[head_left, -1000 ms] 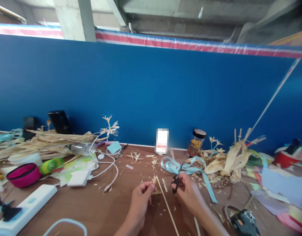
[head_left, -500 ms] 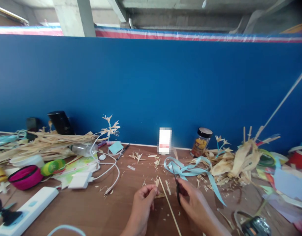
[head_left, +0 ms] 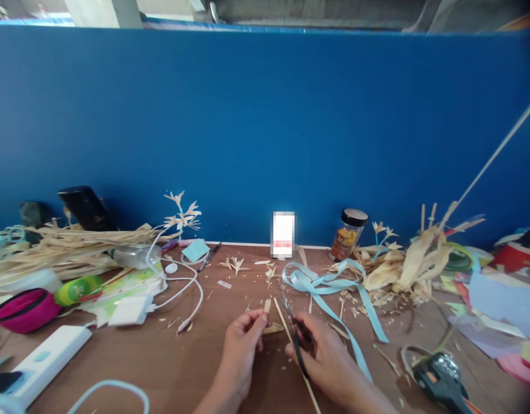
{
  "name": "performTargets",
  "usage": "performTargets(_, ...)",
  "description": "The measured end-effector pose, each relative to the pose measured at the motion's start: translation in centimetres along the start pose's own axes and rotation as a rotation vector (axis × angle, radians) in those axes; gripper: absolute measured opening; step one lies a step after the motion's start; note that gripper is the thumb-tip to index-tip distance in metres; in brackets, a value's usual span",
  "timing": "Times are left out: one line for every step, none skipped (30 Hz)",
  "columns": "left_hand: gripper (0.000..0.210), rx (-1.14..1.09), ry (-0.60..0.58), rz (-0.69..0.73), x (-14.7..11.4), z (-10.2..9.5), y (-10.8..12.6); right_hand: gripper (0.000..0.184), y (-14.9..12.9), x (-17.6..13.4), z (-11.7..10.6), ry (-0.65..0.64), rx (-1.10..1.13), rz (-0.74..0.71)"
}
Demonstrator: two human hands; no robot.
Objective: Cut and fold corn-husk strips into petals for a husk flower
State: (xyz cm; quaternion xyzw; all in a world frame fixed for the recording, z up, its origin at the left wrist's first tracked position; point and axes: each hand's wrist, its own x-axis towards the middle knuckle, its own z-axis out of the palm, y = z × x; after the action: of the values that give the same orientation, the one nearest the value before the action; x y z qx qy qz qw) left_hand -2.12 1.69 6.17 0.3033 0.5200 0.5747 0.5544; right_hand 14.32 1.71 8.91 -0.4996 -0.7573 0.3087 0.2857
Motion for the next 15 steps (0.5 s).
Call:
performTargets(0.028,-0.012,0.006,-0.004,0.0,0.0,0.1,0.034,-0.2,-0.1,0.1,-0.019,0.010,0.003)
performTargets(0.028,-0.027,0.006,-0.007,-0.1,0.0,0.1,0.031,-0.3,-0.1,0.2,-0.042,0.028,0.006)
performTargets(0.029,-0.044,0.001,-0.012,-0.1,0.1,0.2,0.027,-0.4,-0.2,0.3,-0.064,0.052,0.006)
performTargets(0.029,-0.063,-0.006,-0.018,-0.2,0.1,0.2,0.023,-0.5,-0.2,0.5,-0.084,0.079,0.007)
performTargets(0.029,-0.086,-0.017,-0.030,-0.2,0.1,0.2,0.020,-0.6,-0.2,0.7,-0.098,0.106,0.009)
performTargets(0.029,-0.114,-0.030,-0.045,-0.2,0.2,0.2,0.017,-0.6,-0.2,0.9,-0.107,0.130,0.012)
performTargets(0.028,-0.146,-0.041,-0.059,-0.3,0.2,0.2,0.015,-0.7,-0.2,1.1,-0.109,0.151,0.015)
performTargets(0.026,-0.181,-0.052,-0.074,-0.3,0.3,0.2,0.014,-0.6,-0.2,1.3,-0.107,0.168,0.020)
performTargets(0.025,-0.216,-0.065,-0.088,-0.3,0.3,0.2,0.014,-0.6,-0.2,1.5,-0.100,0.180,0.026)
performTargets(0.023,-0.251,-0.076,-0.102,-0.4,0.4,0.2,0.014,-0.5,-0.2,1.6,-0.089,0.185,0.033)
performTargets(0.022,-0.285,-0.084,-0.118,-0.4,0.4,0.2,0.014,-0.4,-0.2,1.7,-0.076,0.180,0.040)
performTargets(0.021,-0.317,-0.088,-0.135,-0.4,0.5,0.2,0.015,-0.3,-0.2,1.7,-0.065,0.165,0.045)
performTargets(0.020,-0.344,-0.091,-0.152,-0.5,0.5,0.2,0.016,-0.3,-0.2,1.8,-0.058,0.140,0.046)
performTargets(0.020,-0.366,-0.094,-0.167,-0.5,0.5,0.2,0.016,-0.2,-0.2,1.8,-0.054,0.108,0.041)
performTargets(0.021,-0.383,-0.097,-0.176,-0.6,0.5,0.2,0.017,-0.3,-0.2,1.7,-0.053,0.074,0.034)
